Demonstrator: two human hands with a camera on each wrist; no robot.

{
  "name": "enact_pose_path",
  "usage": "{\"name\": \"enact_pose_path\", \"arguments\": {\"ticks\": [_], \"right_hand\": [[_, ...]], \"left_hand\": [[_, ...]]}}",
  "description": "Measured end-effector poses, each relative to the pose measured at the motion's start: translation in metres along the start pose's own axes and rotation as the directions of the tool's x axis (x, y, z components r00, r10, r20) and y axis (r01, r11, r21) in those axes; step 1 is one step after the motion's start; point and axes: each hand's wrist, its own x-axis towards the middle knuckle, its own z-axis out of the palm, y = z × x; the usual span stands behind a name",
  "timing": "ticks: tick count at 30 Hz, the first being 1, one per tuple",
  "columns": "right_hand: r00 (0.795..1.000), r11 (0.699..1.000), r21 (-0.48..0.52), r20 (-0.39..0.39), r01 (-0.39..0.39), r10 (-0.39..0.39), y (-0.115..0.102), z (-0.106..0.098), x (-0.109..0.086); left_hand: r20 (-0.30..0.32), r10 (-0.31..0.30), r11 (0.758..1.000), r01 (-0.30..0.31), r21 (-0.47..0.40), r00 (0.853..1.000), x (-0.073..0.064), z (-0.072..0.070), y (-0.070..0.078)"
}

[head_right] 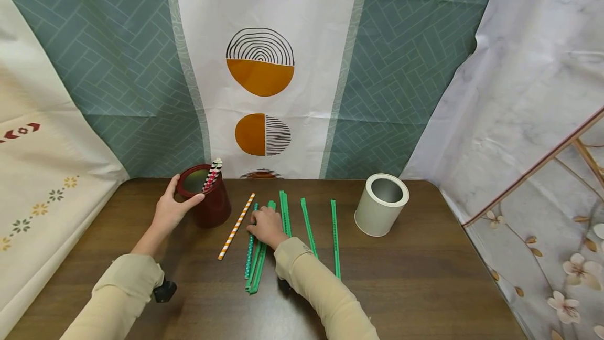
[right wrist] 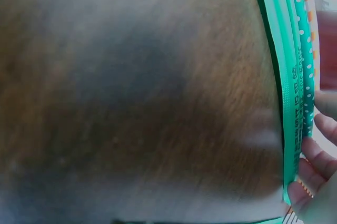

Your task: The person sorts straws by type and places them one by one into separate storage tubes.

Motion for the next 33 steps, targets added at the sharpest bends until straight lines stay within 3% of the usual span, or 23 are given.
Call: {"name": "enact_pose_path", "arguments": {"ticks": [11,17,25,33], "right_hand": [[0.988,0.988,0.059,-0.061,-0.139,0.143,0.001,0.001,0.005],[0.972,0.959,0.161,0.001,-0.232,0.235,0.005,-0.003,0.006],[0.956,0.938,0.181,0.07,-0.294,0.286,0.006,-0.008,0.006],[0.949,0.931,0.186,0.069,-0.314,0.307,0.007,-0.009,0.007]], "left_hand": [[-0.005,-0.004,1.0,0.004,-0.003,1.0,0.0,0.0,0.001],[-0.006,-0.006,1.0,0.006,-0.005,1.0,-0.001,0.0,0.002],[-0.011,-0.002,1.0,0.002,-0.004,1.0,-0.001,0.0,0.001],[-0.01,-0.001,1.0,0.001,-0.005,1.0,-0.001,0.001,0.001]]}}
